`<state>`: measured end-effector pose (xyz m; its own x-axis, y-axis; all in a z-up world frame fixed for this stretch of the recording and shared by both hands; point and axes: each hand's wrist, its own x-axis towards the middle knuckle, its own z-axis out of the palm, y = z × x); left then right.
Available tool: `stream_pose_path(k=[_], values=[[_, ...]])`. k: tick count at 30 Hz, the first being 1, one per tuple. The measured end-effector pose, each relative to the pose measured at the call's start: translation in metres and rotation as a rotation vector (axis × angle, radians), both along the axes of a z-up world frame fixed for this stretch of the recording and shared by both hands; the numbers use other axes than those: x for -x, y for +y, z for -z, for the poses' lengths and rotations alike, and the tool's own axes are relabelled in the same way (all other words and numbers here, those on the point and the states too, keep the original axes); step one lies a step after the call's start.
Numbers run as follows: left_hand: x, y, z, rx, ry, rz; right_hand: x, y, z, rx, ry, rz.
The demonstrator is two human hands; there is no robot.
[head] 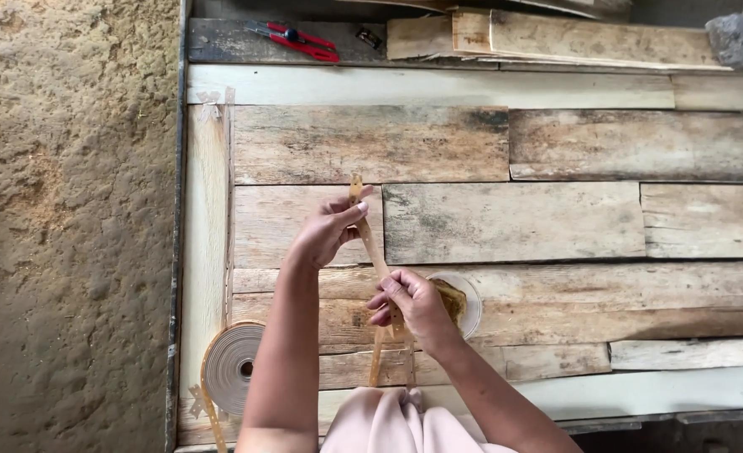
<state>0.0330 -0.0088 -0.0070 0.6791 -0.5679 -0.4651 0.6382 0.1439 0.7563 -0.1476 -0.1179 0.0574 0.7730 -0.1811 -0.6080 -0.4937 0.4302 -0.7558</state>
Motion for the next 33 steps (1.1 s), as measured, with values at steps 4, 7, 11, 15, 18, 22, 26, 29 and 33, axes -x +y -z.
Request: stream_pose_path(k=[4,7,11,15,18,22,26,29,33], values=[[-0.001,0.002,-0.002,-0.038,0.044,0.040,0.012,0.015,0.028,0.040,0.029,0.046],[-0.009,-0.001,0.006,-0.054,0.069,0.059,0.016,0.026,0.039,0.058,0.053,0.103],[-0.021,-0.012,0.025,-0.208,-0.085,0.090,0.015,0.038,0.035,0.125,0.008,0.192],[-0.034,-0.031,0.044,-0.227,-0.231,0.053,0.012,0.045,0.073,0.197,-0.070,0.281],[-0.040,-0.036,0.041,-0.220,-0.309,0.048,0.007,0.049,0.075,0.203,0.005,0.321],[-0.050,-0.050,0.044,-0.261,-0.443,0.112,0.001,0.034,0.055,0.317,0.060,0.257],[-0.064,-0.057,0.053,-0.457,-0.710,0.191,-0.005,0.017,0.057,0.362,0.129,0.217],[-0.073,-0.062,0.069,-0.651,-0.960,0.195,-0.015,0.018,0.074,0.263,0.116,0.274],[-0.071,-0.068,0.072,-0.862,-1.189,0.138,-0.022,0.016,0.096,0.177,0.119,0.337]])
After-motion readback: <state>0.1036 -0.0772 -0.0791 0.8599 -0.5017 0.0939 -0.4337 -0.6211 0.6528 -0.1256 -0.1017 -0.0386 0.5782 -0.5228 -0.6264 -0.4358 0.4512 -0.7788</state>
